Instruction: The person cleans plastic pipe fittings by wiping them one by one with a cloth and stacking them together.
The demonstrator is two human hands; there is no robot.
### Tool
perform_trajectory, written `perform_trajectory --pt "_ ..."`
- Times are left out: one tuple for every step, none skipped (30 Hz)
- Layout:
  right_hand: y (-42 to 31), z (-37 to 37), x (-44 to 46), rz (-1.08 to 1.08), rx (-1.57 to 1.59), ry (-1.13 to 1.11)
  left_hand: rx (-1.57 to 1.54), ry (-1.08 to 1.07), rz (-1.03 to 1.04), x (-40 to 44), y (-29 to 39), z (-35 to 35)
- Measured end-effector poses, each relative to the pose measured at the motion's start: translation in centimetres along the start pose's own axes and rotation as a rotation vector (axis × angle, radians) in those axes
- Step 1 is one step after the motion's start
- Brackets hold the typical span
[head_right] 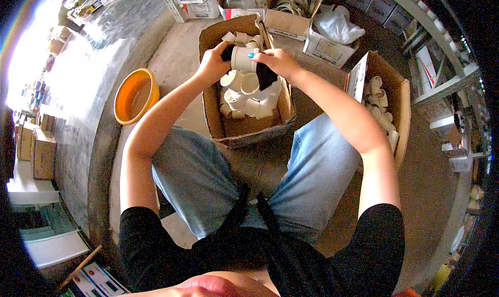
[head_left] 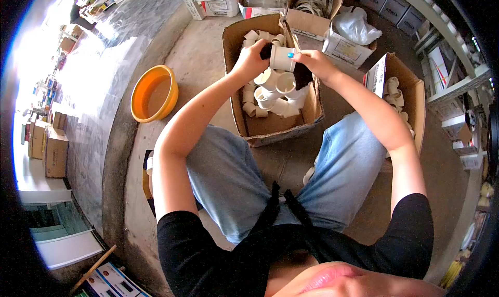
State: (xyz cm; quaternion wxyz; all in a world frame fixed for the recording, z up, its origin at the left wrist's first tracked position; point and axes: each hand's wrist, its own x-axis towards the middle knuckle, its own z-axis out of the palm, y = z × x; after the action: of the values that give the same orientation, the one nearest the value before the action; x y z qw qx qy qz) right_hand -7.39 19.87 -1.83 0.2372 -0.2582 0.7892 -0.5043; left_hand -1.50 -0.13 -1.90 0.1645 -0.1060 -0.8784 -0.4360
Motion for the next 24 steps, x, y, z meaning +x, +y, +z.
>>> perform_trajectory --pt "0.3 0.0 0.1 0.036 0.145 -0.043 0.040 0.022 0.118 0.2 -0.1 -0.1" --pt "0.7 0.2 0.0 0.072 0.291 -0.088 0.080 0.044 0.235 0.4 -0.2 -0.2" --pt "-0.1 0.5 -0.5 0.110 0.435 -0.131 0.120 0.065 0.352 0.5 -0.1 -0.4" --pt "-0.5 0.7 -0.8 0.148 0.580 -0.174 0.078 0.046 0.351 0.5 0.3 -0.5" --pt "-0.5 0.7 -0.8 0.158 0.574 -0.199 0.064 0.038 0.311 0.5 0.2 -0.4" --pt "-0.5 0.5 -0.6 0.169 0.568 -0.223 0.050 0.030 0.272 0.6 -0.2 -0.3" --pt "-0.4 0.4 -0.5 0.179 0.561 -0.247 0.035 0.023 0.233 0.7 -0.5 -0.1" --pt "-0.4 0.3 -0.4 0.157 0.514 -0.223 -0.025 0.022 0.165 0.8 -0.8 0.1" --pt "-0.3 0.2 -0.1 0.135 0.467 -0.198 -0.084 0.022 0.096 0.9 -1.1 0.2" --pt "-0.2 0.2 0.0 0.112 0.421 -0.175 -0.143 0.021 0.027 1.1 -1.5 0.3" --pt "0.1 0.4 0.2 0.000 0.346 -0.141 -0.142 0.042 0.003 1.2 -1.9 0.4" --pt "0.1 0.8 0.2 -0.112 0.272 -0.107 -0.141 0.063 -0.021 1.3 -2.6 0.6" --pt "0.1 1.1 0.3 -0.223 0.198 -0.072 -0.140 0.083 -0.046 1.3 -3.3 0.8" --pt "0.1 1.0 0.0 -0.244 0.165 -0.070 -0.209 0.081 -0.116 1.3 -4.0 1.0" --pt "-0.3 0.9 -0.1 -0.257 0.142 -0.073 -0.246 0.062 -0.121 1.3 -3.8 0.7" --pt "-0.7 0.8 -0.2 -0.269 0.120 -0.074 -0.283 0.042 -0.125 1.3 -3.7 0.4" --pt "-1.0 0.7 -0.4 -0.280 0.098 -0.076 -0.321 0.020 -0.131 1.4 -3.5 0.1" --pt "-1.5 0.3 -0.3 -0.193 0.236 -0.078 -0.360 0.014 -0.017 1.5 -3.4 -0.2" --pt "-1.5 0.0 -0.3 -0.212 0.241 -0.039 -0.423 0.010 -0.023 1.4 -2.2 -0.9" --pt "-1.1 -0.5 0.2 -0.214 0.296 -0.009 -0.490 0.048 -0.057 1.5 -1.5 -1.4" --pt "-0.4 -0.8 0.7 -0.216 0.350 0.023 -0.557 0.085 -0.090 1.6 -0.9 -1.8" --pt "0.1 -0.9 0.8 -0.166 0.591 0.041 -0.604 0.151 -0.061 1.6 -0.1 -2.5" --pt "1.4 -1.6 1.3 -0.130 0.694 0.044 -0.681 0.171 -0.034 2.0 -0.6 -3.0" --pt "3.2 -2.6 2.3 -0.094 0.796 0.050 -0.750 0.203 -0.054 2.1 -0.9 -3.5"
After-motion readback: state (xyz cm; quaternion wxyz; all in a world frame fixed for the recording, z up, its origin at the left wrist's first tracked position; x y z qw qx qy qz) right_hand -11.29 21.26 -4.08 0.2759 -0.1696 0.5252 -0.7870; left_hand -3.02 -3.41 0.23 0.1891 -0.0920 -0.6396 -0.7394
